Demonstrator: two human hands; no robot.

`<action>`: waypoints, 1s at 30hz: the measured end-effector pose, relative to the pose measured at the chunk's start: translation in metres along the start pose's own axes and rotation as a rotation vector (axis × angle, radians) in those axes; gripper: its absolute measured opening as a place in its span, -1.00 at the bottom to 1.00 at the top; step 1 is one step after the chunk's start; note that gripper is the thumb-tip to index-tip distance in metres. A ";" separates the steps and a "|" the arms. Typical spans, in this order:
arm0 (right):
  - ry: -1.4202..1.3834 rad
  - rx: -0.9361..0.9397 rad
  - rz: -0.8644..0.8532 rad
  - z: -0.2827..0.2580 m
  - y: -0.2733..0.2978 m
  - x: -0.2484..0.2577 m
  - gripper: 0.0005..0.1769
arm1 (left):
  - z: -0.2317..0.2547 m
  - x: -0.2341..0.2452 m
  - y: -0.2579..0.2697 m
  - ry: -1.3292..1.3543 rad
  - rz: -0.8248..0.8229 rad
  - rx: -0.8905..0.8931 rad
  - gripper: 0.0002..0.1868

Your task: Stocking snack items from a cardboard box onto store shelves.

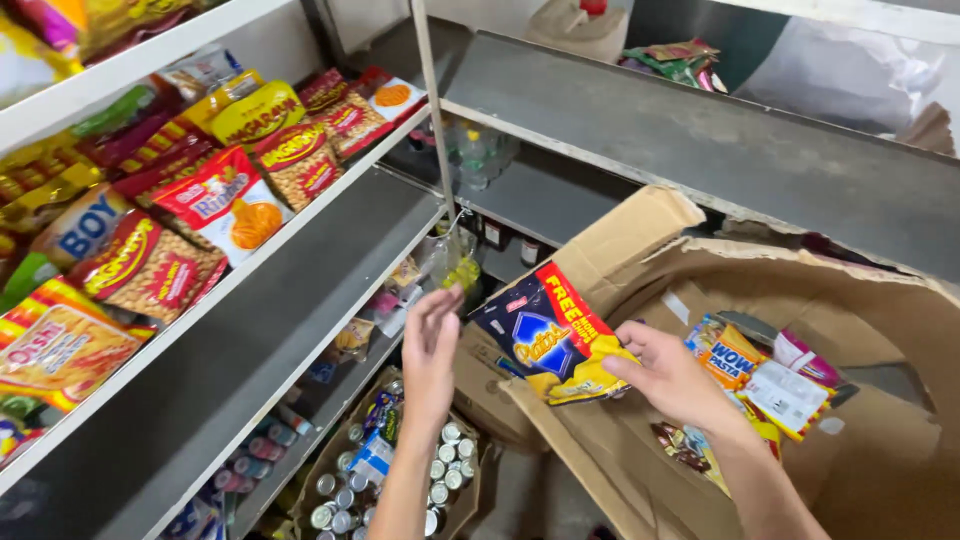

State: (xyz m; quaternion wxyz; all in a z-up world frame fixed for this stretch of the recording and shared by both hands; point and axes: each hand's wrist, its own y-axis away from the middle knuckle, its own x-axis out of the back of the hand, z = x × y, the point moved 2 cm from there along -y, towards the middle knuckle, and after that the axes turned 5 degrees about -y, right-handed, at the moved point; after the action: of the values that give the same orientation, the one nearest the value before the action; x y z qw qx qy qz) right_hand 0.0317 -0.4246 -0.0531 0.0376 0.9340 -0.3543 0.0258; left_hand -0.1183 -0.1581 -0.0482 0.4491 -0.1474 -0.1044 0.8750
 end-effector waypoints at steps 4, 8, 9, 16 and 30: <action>0.061 0.090 0.027 -0.021 -0.009 -0.034 -0.84 | -0.025 0.031 0.041 0.053 0.080 0.098 -0.48; -0.079 0.091 -0.032 -0.041 -0.019 -0.069 -0.77 | -0.023 0.039 0.064 0.131 -0.045 0.151 -0.33; -0.120 0.072 -0.064 -0.038 -0.022 -0.074 -0.76 | -0.019 0.039 0.069 0.217 -0.076 0.178 -0.30; -0.183 -0.068 0.003 -0.041 -0.051 -0.123 -0.60 | -0.001 0.048 0.064 0.314 0.095 0.243 -0.40; 0.239 0.089 -0.160 -0.093 -0.184 -0.162 -0.14 | 0.007 0.097 -0.038 -0.347 0.432 0.257 -0.30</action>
State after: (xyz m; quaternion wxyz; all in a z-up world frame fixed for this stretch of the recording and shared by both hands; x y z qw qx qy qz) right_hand 0.0308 -0.1718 0.0176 0.0398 0.9503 -0.2701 0.1493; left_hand -0.1461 -0.0576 -0.0458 0.2431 0.0435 -0.0341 0.9684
